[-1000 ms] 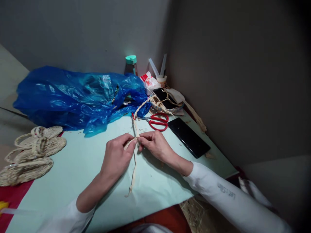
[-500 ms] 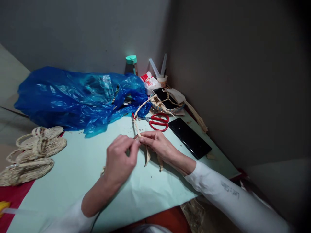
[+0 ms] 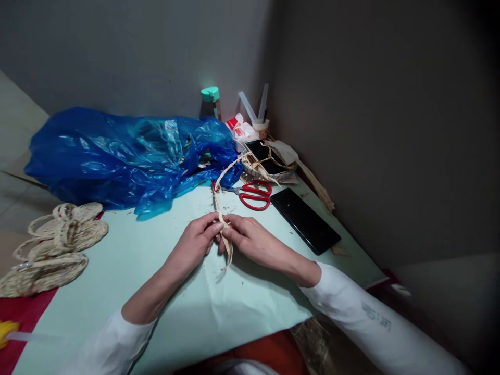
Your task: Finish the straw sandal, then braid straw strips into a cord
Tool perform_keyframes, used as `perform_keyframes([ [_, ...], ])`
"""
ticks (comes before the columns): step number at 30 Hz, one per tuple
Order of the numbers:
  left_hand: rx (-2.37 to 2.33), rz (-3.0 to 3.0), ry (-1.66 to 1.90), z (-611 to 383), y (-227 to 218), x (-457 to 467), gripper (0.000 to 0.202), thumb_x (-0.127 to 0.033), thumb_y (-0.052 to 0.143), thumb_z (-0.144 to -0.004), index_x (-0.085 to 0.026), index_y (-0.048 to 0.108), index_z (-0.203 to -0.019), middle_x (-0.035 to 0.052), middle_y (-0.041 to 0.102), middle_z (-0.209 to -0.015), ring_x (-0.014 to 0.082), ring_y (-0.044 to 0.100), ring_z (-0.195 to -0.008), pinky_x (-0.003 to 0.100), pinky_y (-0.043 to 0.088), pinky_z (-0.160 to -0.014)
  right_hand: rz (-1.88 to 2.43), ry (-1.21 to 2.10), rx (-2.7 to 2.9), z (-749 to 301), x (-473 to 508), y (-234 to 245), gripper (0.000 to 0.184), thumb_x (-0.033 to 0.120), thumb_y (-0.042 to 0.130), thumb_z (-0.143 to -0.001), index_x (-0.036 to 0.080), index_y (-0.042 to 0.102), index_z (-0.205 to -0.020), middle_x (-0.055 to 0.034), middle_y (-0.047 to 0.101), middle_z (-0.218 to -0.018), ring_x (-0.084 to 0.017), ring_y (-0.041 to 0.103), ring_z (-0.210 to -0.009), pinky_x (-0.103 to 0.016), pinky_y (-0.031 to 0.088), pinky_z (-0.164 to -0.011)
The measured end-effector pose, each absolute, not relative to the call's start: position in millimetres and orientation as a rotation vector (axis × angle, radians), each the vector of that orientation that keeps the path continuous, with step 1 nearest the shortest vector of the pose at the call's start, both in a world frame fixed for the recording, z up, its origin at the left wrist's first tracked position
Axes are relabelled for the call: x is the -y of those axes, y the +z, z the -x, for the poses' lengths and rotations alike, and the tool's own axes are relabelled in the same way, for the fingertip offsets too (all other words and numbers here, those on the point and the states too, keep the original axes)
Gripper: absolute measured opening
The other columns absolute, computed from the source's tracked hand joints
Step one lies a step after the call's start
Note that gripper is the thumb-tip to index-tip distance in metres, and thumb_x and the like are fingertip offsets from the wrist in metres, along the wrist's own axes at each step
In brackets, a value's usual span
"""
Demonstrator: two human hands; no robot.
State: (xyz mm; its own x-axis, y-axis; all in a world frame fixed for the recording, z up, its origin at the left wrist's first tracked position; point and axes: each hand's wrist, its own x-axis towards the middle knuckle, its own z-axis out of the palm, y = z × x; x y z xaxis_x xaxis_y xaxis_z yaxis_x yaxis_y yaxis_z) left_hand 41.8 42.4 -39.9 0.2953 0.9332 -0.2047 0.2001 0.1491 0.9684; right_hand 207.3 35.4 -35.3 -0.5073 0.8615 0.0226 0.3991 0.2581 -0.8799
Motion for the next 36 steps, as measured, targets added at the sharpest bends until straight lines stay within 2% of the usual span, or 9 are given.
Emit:
perform_keyframes([
  [4,-1.308,-1.271,0.815,-42.6,-40.2,-40.0,0.02,-0.033,0.067,-0.073,-0.016,0.066,-0.083,-0.005,0.049,-0.054,0.0081,0.036,-0.045,0.022,0.021,-0.044,1.438,0.8,2.23,-205.8,-28.1,-30.2,0.02,0.024,0.041,-0.097,0.012,0.049,-0.111,-0.0063,0.067,-0.077,-0.018,0.06,-0.067,-0.026,0.031,-0.059],
  [8,-1.371,-1.217,0.82,-44.0,-41.3,-38.1,0.018,-0.032,0.068,-0.072,-0.015,0.065,-0.077,-0.0048,0.049,-0.053,0.0082,0.039,-0.048,0.021,0.023,-0.046,1.593,0.453,2.38,-205.9,-27.1,-24.2,0.018,0.026,0.04,-0.097,0.015,0.055,-0.095,-0.006,0.065,-0.069,-0.018,0.056,-0.056,-0.03,0.019,-0.053],
  [13,-1.343,-1.165,0.947,-48.8,-41.4,-33.2,0.014,-0.027,0.07,-0.07,-0.014,0.066,-0.072,-0.002,0.057,-0.059,0.0102,0.047,-0.056,0.021,0.033,-0.054,1.504,0.419,2.381,-199.4,-17.6,-23.3,0.023,0.026,0.035,-0.099,0.015,0.055,-0.099,-0.0052,0.067,-0.071,-0.017,0.056,-0.056,-0.03,0.021,-0.055],
  [17,-1.272,-1.025,0.99,-47.0,-40.4,-26.2,0.017,-0.027,0.071,-0.072,-0.013,0.07,-0.082,-0.0043,0.053,-0.057,0.005,0.032,-0.046,0.019,0.022,-0.045,1.327,0.359,2.501,-193.5,-8.3,-32.2,0.023,0.02,0.036,-0.096,0.012,0.053,-0.108,-0.0065,0.068,-0.077,-0.017,0.056,-0.056,-0.031,0.022,-0.055],
  [21,-1.113,-0.896,1.008,-41.4,-40.7,-24.4,0.019,-0.028,0.071,-0.077,-0.012,0.07,-0.087,0.0019,0.063,-0.072,0.0018,0.027,-0.045,0.017,0.016,-0.041,1.139,0.264,2.602,-193.6,-3.9,-34.9,0.029,0.011,0.043,-0.086,0.009,0.054,-0.113,-0.008,0.069,-0.086,-0.016,0.057,-0.062,-0.032,0.019,-0.054],
  [23,-1.099,-0.847,1.014,-39.3,-41.3,-25.8,0.018,-0.026,0.073,-0.075,-0.012,0.07,-0.086,0.0025,0.063,-0.073,0.0012,0.032,-0.046,0.015,0.018,-0.041,1.071,0.349,2.563,-194.8,-4.0,-32.2,0.017,0.018,0.045,-0.09,0.014,0.06,-0.097,-0.0043,0.067,-0.079,-0.014,0.054,-0.059,-0.03,0.02,-0.053],
  [27,-1.067,-0.764,1.011,-37.0,-41.2,-28.8,0.022,-0.019,0.076,-0.071,-0.009,0.07,-0.09,-0.0004,0.058,-0.066,-0.0008,0.029,-0.044,0.012,0.017,-0.039,1.199,0.598,2.093,-199.4,-15.7,-28.7,0.033,0.031,0.044,-0.096,0.016,0.06,-0.072,-0.0006,0.061,-0.064,-0.01,0.047,-0.055,-0.026,0.027,-0.056],
  [33,-0.961,-0.72,0.979,-37.4,-37.1,-29.0,0.043,-0.016,0.072,-0.077,-0.009,0.06,-0.117,-0.002,0.057,-0.063,-0.0002,0.019,-0.042,0.011,0.015,-0.037,1.114,1.22,1.747,-202.6,-46.6,-45.5,0.024,0.02,0.049,-0.091,0.015,0.067,-0.106,-0.0041,0.069,-0.094,-0.013,0.056,-0.077,-0.023,0.04,-0.069],
  [36,-0.968,-0.732,0.982,-37.9,-34.4,-30.1,0.052,-0.013,0.07,-0.078,-0.009,0.052,-0.127,-0.0012,0.058,-0.063,0.0004,0.019,-0.042,0.011,0.017,-0.037,0.937,1.53,1.623,-198.8,-51.5,-51.6,0.026,0.017,0.049,-0.09,0.014,0.069,-0.105,-0.0035,0.067,-0.088,-0.012,0.053,-0.071,-0.023,0.039,-0.065],
])
